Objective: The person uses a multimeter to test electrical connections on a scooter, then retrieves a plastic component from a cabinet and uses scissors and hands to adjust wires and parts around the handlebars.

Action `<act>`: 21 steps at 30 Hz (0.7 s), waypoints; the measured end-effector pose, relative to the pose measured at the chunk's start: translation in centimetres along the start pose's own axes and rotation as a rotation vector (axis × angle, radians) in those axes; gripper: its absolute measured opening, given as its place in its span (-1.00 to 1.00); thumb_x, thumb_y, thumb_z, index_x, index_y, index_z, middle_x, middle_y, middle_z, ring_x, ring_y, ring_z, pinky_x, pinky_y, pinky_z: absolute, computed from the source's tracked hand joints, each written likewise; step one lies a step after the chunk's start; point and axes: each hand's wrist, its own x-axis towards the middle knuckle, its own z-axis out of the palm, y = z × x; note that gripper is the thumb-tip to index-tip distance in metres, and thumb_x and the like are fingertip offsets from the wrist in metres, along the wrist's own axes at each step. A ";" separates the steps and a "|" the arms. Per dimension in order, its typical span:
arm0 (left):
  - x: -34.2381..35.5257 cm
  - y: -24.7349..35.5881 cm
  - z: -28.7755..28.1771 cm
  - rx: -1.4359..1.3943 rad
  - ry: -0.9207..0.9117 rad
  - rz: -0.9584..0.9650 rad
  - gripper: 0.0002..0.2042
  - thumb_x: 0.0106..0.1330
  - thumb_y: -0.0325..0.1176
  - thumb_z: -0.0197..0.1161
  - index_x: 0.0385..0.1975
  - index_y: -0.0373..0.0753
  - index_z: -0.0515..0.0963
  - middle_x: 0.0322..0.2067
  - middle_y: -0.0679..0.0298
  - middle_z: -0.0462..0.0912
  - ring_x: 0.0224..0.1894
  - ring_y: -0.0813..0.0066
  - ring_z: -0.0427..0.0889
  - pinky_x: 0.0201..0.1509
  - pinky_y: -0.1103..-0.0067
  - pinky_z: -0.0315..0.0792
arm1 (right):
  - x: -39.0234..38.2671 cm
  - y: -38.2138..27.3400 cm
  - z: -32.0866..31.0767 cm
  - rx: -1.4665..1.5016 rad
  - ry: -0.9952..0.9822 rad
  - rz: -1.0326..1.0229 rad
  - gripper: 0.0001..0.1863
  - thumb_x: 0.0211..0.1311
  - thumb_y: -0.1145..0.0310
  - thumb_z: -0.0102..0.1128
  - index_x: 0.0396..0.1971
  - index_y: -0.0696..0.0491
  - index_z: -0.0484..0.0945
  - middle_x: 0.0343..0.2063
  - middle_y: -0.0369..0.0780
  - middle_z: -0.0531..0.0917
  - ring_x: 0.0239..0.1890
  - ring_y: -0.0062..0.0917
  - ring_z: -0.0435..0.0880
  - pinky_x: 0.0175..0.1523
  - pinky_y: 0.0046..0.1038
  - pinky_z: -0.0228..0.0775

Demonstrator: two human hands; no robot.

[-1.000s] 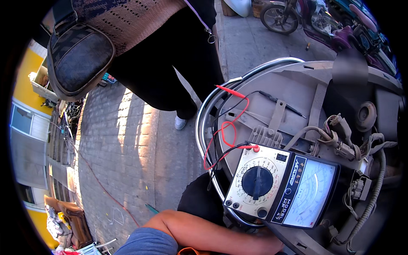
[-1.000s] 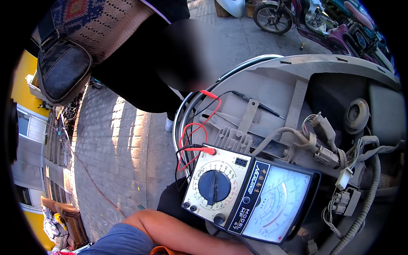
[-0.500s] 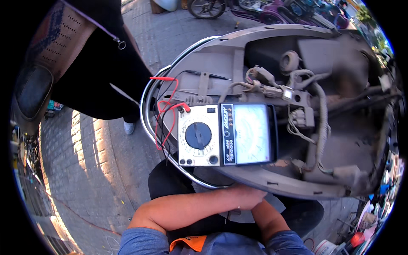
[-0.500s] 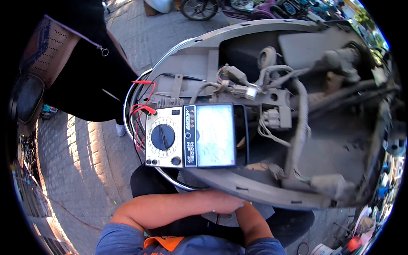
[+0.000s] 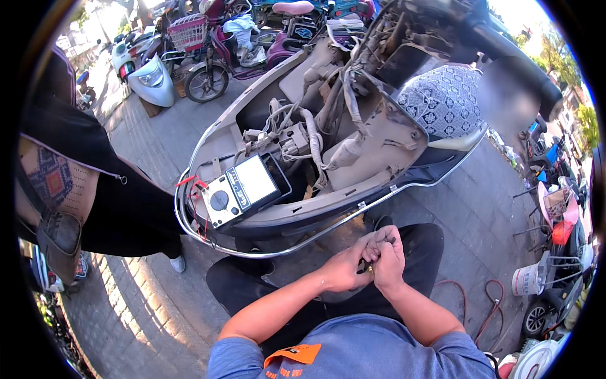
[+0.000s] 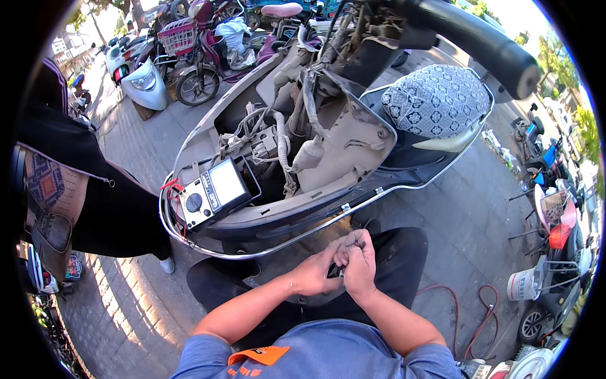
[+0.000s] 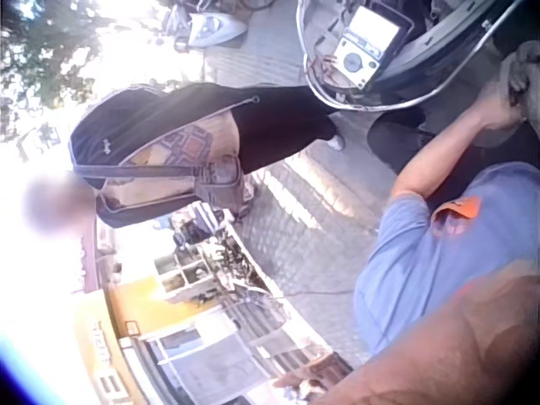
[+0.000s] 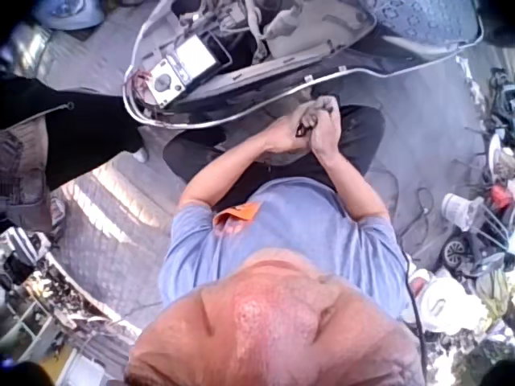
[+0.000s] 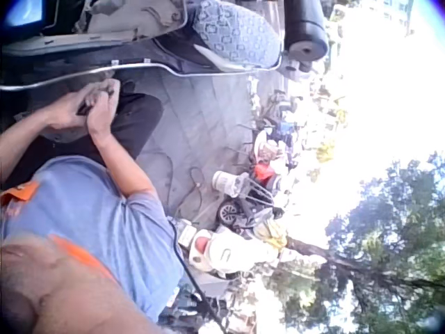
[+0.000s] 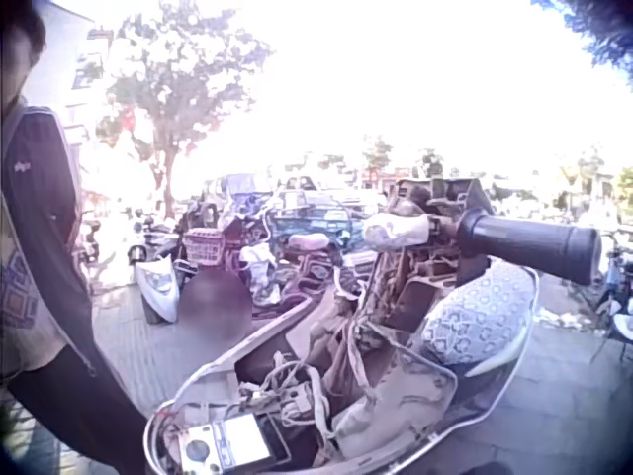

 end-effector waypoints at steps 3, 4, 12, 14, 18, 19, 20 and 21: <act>-0.2 0.6 2.4 -0.457 0.134 0.119 -0.41 0.34 -0.23 0.40 0.33 -0.28 0.41 0.12 0.18 0.60 0.15 0.31 0.62 0.27 0.42 0.46 | -1.1 -3.2 1.5 -0.402 -0.216 -0.123 -0.80 0.47 0.56 -0.12 0.00 0.14 0.41 -0.25 -0.22 0.49 -0.26 -0.58 0.46 -0.12 -0.50 0.41; -0.7 0.8 2.4 -0.461 0.172 0.084 -0.46 0.36 -0.24 0.38 0.28 -0.27 0.43 0.07 0.23 0.60 0.09 0.39 0.60 0.22 0.46 0.46 | -1.2 -4.9 2.8 -0.563 -0.268 -0.171 -0.74 0.49 0.53 -0.07 0.10 0.17 0.42 -0.11 -0.17 0.52 -0.13 -0.50 0.52 0.01 -0.45 0.46; -1.2 10.6 -2.8 -0.722 0.634 0.404 -0.76 0.40 -0.25 0.25 -0.17 -0.29 0.44 -0.40 0.31 0.49 -0.09 0.37 0.54 0.47 0.20 0.30 | -1.5 -6.0 1.7 -0.723 -0.537 -0.147 -0.57 0.40 0.42 0.32 0.19 0.21 0.50 -0.01 -0.07 0.68 0.04 -0.34 0.72 0.23 -0.33 0.55; -1.2 11.6 -2.4 -0.552 0.594 0.387 -0.80 0.45 -0.26 0.23 -0.15 -0.25 0.45 -0.32 0.29 0.52 0.01 0.36 0.53 0.53 0.15 0.24 | -2.0 -6.5 2.2 -0.697 -0.535 -0.136 -0.54 0.36 0.42 0.33 0.21 0.20 0.49 0.00 -0.06 0.68 0.06 -0.32 0.71 0.24 -0.30 0.55; 0.2 13.8 -1.6 -0.412 0.564 0.336 -0.78 0.54 -0.23 0.22 -0.10 -0.27 0.44 -0.16 0.24 0.54 0.02 0.40 0.52 0.53 0.18 0.26 | -0.6 -9.9 3.3 -1.008 -0.420 -0.692 -0.48 0.11 0.52 0.37 0.13 0.20 0.51 -0.11 -0.08 0.65 -0.03 -0.24 0.70 0.17 -0.27 0.56; 0.8 14.4 -2.1 -0.459 0.536 0.305 -0.77 0.54 -0.24 0.21 -0.09 -0.28 0.45 -0.18 0.26 0.54 -0.01 0.44 0.52 0.53 0.19 0.26 | 0.1 -10.5 3.4 -0.911 -0.475 -0.567 -0.49 0.11 0.51 0.39 0.11 0.20 0.52 -0.12 -0.08 0.66 -0.05 -0.27 0.71 0.14 -0.28 0.57; 1.3 15.3 -2.5 -0.514 0.502 0.269 -0.77 0.54 -0.24 0.21 -0.08 -0.29 0.45 -0.20 0.27 0.55 -0.04 0.47 0.52 0.53 0.20 0.26 | 0.6 -11.1 3.3 -0.817 -0.521 -0.435 -0.49 0.11 0.50 0.42 0.10 0.20 0.53 -0.13 -0.08 0.66 -0.08 -0.29 0.72 0.12 -0.29 0.58; 1.9 15.7 -2.8 -0.493 0.488 0.290 -0.77 0.55 -0.25 0.21 -0.05 -0.31 0.46 -0.23 0.29 0.56 -0.11 0.55 0.49 0.48 0.30 0.31 | 0.9 -11.5 3.2 -0.721 -0.564 -0.304 -0.50 0.10 0.49 0.44 0.08 0.20 0.54 -0.14 -0.08 0.67 -0.10 -0.32 0.72 0.09 -0.29 0.59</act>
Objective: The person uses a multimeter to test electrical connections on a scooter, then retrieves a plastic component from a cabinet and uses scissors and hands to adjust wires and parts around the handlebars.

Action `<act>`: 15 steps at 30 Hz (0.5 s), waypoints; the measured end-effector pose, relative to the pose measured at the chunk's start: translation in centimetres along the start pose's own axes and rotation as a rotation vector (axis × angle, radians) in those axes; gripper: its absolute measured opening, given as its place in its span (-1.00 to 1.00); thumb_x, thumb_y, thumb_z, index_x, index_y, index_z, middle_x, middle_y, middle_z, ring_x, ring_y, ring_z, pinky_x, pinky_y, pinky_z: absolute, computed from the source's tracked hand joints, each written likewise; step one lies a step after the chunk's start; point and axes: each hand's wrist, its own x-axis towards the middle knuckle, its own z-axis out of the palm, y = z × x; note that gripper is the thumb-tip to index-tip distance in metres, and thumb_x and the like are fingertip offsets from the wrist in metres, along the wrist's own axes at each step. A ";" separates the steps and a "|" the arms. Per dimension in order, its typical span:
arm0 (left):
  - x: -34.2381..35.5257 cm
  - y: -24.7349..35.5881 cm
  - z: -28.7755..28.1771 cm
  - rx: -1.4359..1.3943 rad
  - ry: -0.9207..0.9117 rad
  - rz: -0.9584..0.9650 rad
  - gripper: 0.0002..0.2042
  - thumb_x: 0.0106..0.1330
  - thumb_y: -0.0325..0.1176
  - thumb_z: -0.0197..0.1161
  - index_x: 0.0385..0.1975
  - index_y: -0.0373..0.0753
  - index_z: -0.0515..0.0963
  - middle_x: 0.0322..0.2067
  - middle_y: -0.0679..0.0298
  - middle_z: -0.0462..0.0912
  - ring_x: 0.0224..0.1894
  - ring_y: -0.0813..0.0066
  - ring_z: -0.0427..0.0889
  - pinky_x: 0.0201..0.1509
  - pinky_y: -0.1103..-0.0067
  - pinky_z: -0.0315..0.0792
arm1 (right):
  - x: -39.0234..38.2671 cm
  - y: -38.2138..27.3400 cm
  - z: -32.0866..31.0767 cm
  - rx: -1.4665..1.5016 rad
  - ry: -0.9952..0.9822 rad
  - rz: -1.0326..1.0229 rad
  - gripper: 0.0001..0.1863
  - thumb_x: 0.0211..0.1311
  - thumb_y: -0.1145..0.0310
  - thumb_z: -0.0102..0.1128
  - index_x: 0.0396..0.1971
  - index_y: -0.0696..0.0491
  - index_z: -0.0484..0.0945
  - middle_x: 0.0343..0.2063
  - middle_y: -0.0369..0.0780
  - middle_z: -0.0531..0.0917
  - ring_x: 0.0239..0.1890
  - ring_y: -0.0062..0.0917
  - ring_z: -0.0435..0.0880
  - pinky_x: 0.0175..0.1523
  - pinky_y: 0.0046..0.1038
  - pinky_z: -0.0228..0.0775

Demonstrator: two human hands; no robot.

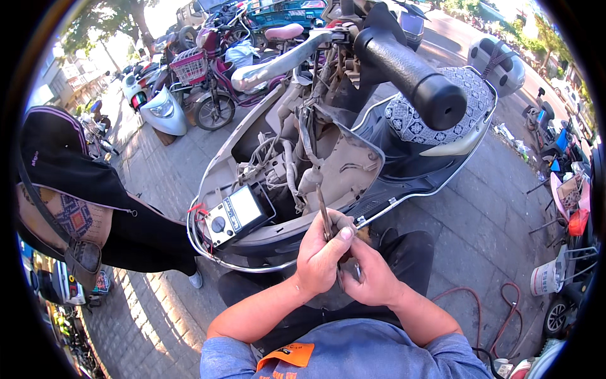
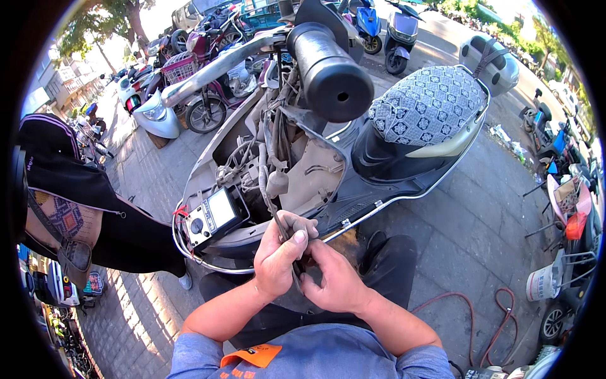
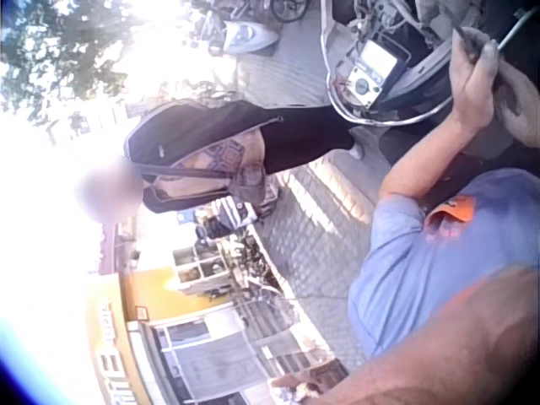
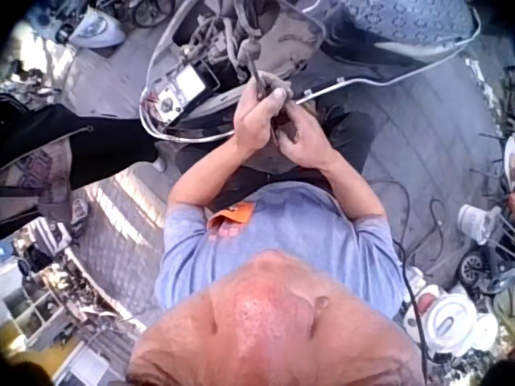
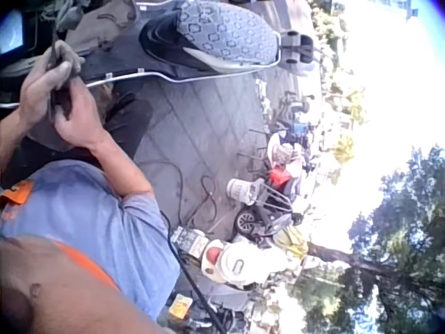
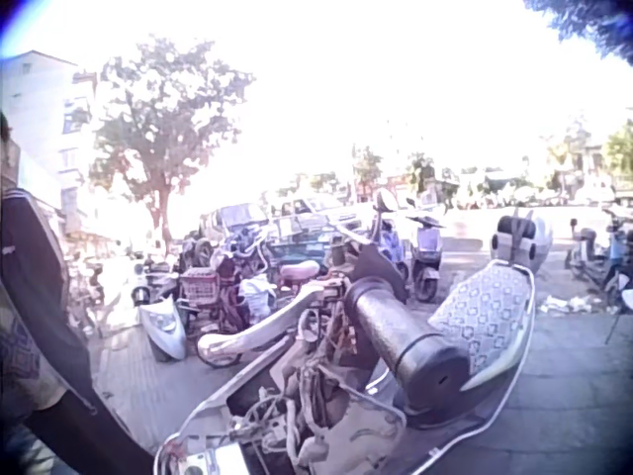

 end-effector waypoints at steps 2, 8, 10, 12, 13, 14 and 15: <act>0.7 0.4 0.5 0.018 -0.044 -0.060 -0.75 0.56 -0.25 0.21 -0.02 -0.31 0.46 -0.21 0.29 0.57 -0.12 0.58 0.48 0.42 0.36 0.34 | 0.1 0.1 -1.0 0.092 -0.059 0.057 -0.52 0.12 0.45 0.48 0.05 0.20 0.54 -0.20 -0.11 0.69 -0.19 -0.37 0.73 0.02 -0.32 0.60; 5.3 5.1 -0.6 0.170 -0.053 0.276 -0.56 0.57 -0.28 0.21 0.32 -0.40 0.43 0.09 0.22 0.58 0.01 0.57 0.54 0.21 0.54 0.41 | 0.9 -0.9 -3.0 -0.003 -0.117 0.240 -0.59 0.25 0.48 0.43 0.08 0.13 0.57 -0.29 -0.21 0.71 -0.25 -0.57 0.73 0.00 -0.45 0.61; 9.2 7.7 -2.9 0.439 0.126 0.415 -0.55 0.54 -0.25 0.25 0.30 -0.41 0.50 0.07 0.20 0.62 0.03 0.51 0.59 0.22 0.52 0.44 | 1.0 -0.1 -2.6 0.077 -0.033 0.196 -0.60 0.27 0.50 0.40 0.09 0.14 0.56 -0.27 -0.23 0.70 -0.22 -0.60 0.72 0.02 -0.48 0.60; 13.2 9.8 -4.5 0.675 0.276 0.386 -0.59 0.49 -0.23 0.32 0.18 -0.40 0.62 0.02 0.20 0.67 0.01 0.45 0.65 0.24 0.48 0.48 | 0.7 0.8 -2.1 0.153 0.025 0.186 -0.62 0.31 0.55 0.34 0.11 0.15 0.55 -0.22 -0.27 0.69 -0.16 -0.64 0.71 0.03 -0.50 0.59; 15.0 10.4 -5.0 0.737 0.319 0.385 -0.61 0.47 -0.22 0.35 0.11 -0.40 0.68 -0.01 0.19 0.69 0.00 0.43 0.68 0.23 0.47 0.51 | 0.4 1.3 -2.0 0.198 0.006 0.217 -0.62 0.31 0.56 0.33 0.11 0.15 0.55 -0.22 -0.27 0.69 -0.16 -0.63 0.71 0.04 -0.49 0.59; 16.3 10.8 -5.3 0.841 0.333 0.376 -0.63 0.42 -0.21 0.35 0.05 -0.38 0.72 -0.08 0.10 0.75 -0.05 0.34 0.75 0.17 0.44 0.56 | 0.2 1.8 -1.9 0.246 -0.015 0.244 -0.62 0.32 0.56 0.32 0.12 0.15 0.54 -0.22 -0.27 0.69 -0.16 -0.63 0.71 0.04 -0.49 0.59; 17.6 11.0 -5.5 0.942 0.344 0.367 -0.64 0.37 -0.21 0.35 -0.01 -0.37 0.76 -0.16 0.00 0.82 -0.10 0.24 0.82 0.10 0.41 0.60 | 0.0 2.2 -1.8 0.289 -0.032 0.272 -0.62 0.32 0.57 0.31 0.12 0.14 0.54 -0.22 -0.28 0.70 -0.16 -0.63 0.72 0.04 -0.48 0.59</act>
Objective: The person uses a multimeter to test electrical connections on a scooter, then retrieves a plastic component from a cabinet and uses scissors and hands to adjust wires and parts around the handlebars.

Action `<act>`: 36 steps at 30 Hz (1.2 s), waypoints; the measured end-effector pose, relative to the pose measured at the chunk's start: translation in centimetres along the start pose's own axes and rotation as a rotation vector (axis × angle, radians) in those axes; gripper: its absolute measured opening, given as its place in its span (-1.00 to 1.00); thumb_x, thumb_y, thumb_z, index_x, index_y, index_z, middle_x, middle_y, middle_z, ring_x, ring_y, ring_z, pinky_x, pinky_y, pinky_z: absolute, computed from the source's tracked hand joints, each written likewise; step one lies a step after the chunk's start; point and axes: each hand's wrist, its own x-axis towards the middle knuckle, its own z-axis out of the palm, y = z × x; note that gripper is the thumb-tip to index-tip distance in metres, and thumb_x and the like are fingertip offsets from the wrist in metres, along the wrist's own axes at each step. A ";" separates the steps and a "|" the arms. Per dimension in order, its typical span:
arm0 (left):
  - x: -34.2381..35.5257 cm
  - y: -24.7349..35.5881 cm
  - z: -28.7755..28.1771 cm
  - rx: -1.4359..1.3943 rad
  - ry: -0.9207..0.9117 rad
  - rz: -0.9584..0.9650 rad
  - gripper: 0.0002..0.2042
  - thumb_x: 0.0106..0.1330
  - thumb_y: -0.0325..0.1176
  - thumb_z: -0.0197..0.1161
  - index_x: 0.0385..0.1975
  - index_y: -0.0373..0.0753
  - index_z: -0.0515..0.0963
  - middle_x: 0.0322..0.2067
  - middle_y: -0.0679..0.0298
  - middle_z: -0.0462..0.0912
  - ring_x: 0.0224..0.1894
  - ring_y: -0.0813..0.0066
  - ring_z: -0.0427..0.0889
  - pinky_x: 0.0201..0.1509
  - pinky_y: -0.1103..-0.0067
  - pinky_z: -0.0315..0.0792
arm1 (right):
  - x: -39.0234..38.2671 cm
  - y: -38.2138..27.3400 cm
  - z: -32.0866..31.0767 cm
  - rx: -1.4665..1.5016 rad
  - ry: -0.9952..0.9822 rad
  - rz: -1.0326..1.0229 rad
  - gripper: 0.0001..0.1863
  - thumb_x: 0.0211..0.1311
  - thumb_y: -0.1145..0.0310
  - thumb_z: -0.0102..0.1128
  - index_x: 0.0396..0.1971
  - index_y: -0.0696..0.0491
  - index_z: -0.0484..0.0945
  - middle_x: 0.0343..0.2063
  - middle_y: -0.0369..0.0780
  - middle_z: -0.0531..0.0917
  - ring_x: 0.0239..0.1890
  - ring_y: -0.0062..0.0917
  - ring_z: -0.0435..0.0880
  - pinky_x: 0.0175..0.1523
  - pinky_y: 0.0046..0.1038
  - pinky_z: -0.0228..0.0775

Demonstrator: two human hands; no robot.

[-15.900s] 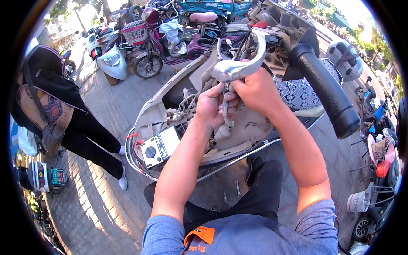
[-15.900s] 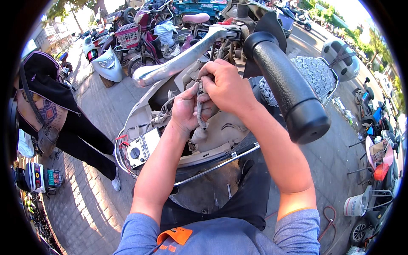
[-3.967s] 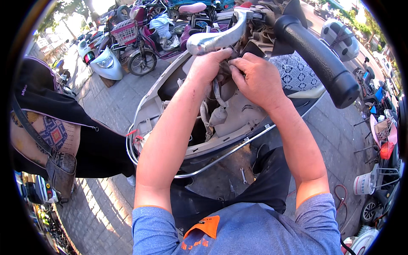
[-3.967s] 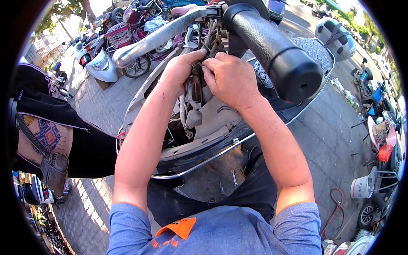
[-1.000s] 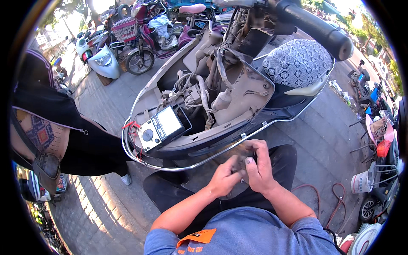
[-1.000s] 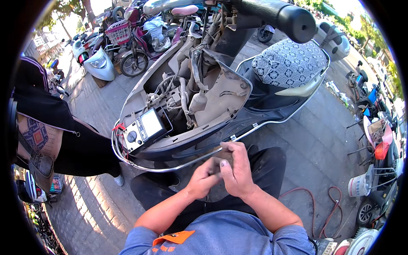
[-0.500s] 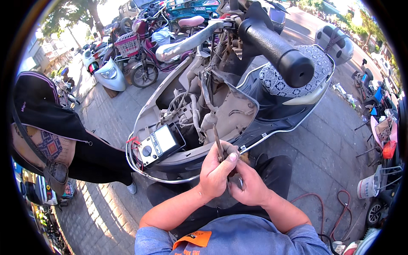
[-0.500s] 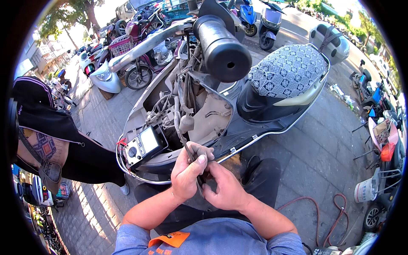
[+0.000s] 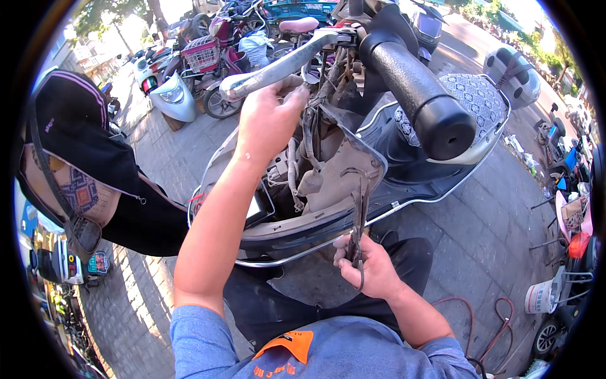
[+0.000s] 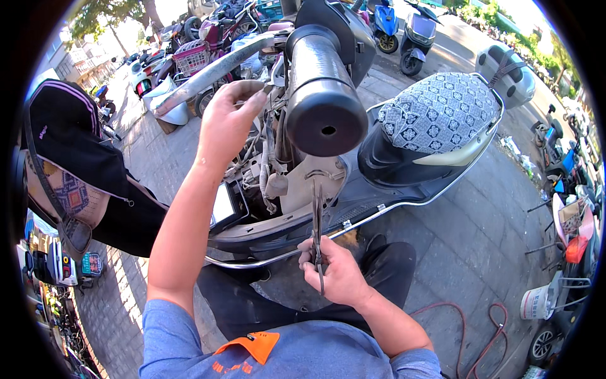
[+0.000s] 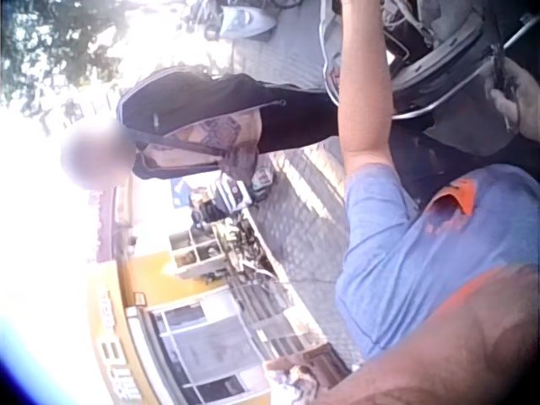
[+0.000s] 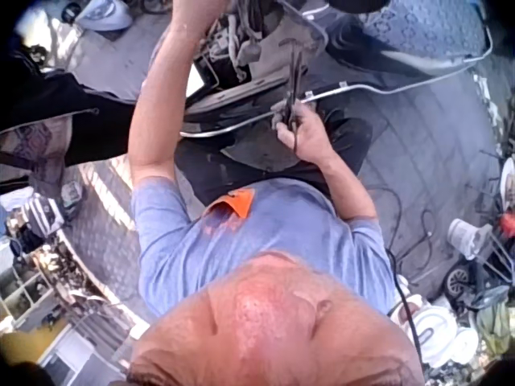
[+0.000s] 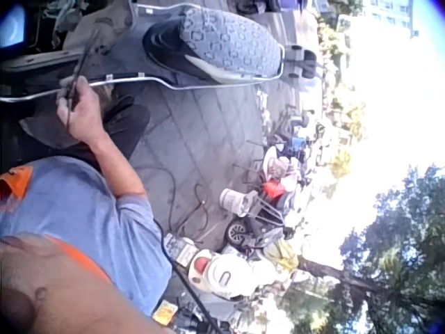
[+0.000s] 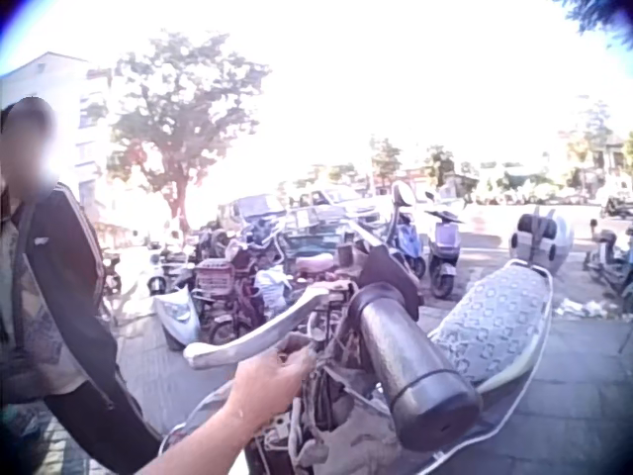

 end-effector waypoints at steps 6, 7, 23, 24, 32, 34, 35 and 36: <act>2.6 -2.7 4.5 0.522 0.006 0.214 -0.64 0.22 -0.07 0.41 -0.22 -0.26 0.78 -0.28 0.05 0.78 -0.18 -0.06 0.79 0.04 0.20 0.64 | -0.6 2.2 0.1 0.132 0.009 0.088 -0.62 0.35 0.55 0.30 0.14 0.13 0.52 -0.22 -0.31 0.68 -0.18 -0.66 0.69 0.01 -0.51 0.58; 2.7 -3.0 4.7 0.543 0.011 0.225 -0.66 0.22 -0.08 0.41 -0.23 -0.26 0.77 -0.28 0.05 0.79 -0.17 -0.05 0.79 0.03 0.19 0.65 | -0.6 2.3 0.0 0.135 0.023 0.083 -0.62 0.35 0.54 0.30 0.14 0.13 0.52 -0.23 -0.31 0.68 -0.18 -0.66 0.68 0.00 -0.51 0.57; 4.3 -1.2 5.8 0.710 -0.187 0.218 -0.57 0.30 -0.05 0.20 -0.12 -0.27 0.80 -0.25 -0.13 0.81 -0.13 -0.09 0.82 0.11 0.18 0.68 | 0.2 3.2 0.5 0.159 0.000 0.062 -0.63 0.36 0.55 0.28 0.14 0.14 0.51 -0.24 -0.30 0.64 -0.20 -0.66 0.64 0.00 -0.50 0.55; 4.4 -1.3 5.7 0.682 -0.183 0.190 -0.56 0.32 -0.03 0.19 -0.10 -0.26 0.80 -0.24 -0.13 0.81 -0.12 -0.09 0.82 0.12 0.18 0.67 | 0.1 3.1 0.7 0.141 0.001 0.051 -0.63 0.36 0.55 0.28 0.13 0.14 0.51 -0.24 -0.30 0.65 -0.21 -0.66 0.64 0.00 -0.50 0.56; 4.3 -1.7 5.7 0.883 0.013 0.472 -0.62 0.37 -0.01 0.29 -0.10 -0.19 0.77 -0.19 0.01 0.81 -0.02 0.02 0.80 0.12 0.24 0.68 | -1.1 3.0 -0.5 0.076 0.041 0.019 -0.64 0.33 0.53 0.31 0.10 0.15 0.53 -0.25 -0.28 0.68 -0.22 -0.63 0.66 0.00 -0.48 0.57; 4.2 -1.7 5.6 0.880 0.022 0.573 -0.66 0.36 -0.04 0.33 -0.08 -0.15 0.75 -0.15 0.06 0.80 0.01 0.06 0.79 0.11 0.25 0.68 | -1.7 3.1 -0.7 0.048 0.069 0.040 -0.63 0.31 0.53 0.32 0.10 0.15 0.54 -0.25 -0.27 0.68 -0.23 -0.61 0.67 -0.01 -0.48 0.58; 3.8 -0.8 5.3 0.883 0.023 0.652 -0.66 0.35 -0.05 0.34 -0.06 -0.13 0.75 -0.14 0.08 0.79 0.03 0.07 0.79 0.11 0.26 0.68 | -1.9 3.1 -0.9 0.029 0.086 0.044 -0.63 0.30 0.53 0.32 0.09 0.15 0.55 -0.25 -0.26 0.69 -0.23 -0.60 0.68 -0.01 -0.48 0.58; 3.5 -0.1 5.2 0.885 0.024 0.731 -0.67 0.34 -0.07 0.36 -0.04 -0.12 0.74 -0.12 0.11 0.78 0.04 0.09 0.78 0.11 0.26 0.68 | -2.1 3.2 -1.0 -0.004 0.101 0.010 -0.63 0.28 0.54 0.32 0.09 0.16 0.55 -0.25 -0.25 0.69 -0.22 -0.59 0.69 -0.01 -0.47 0.59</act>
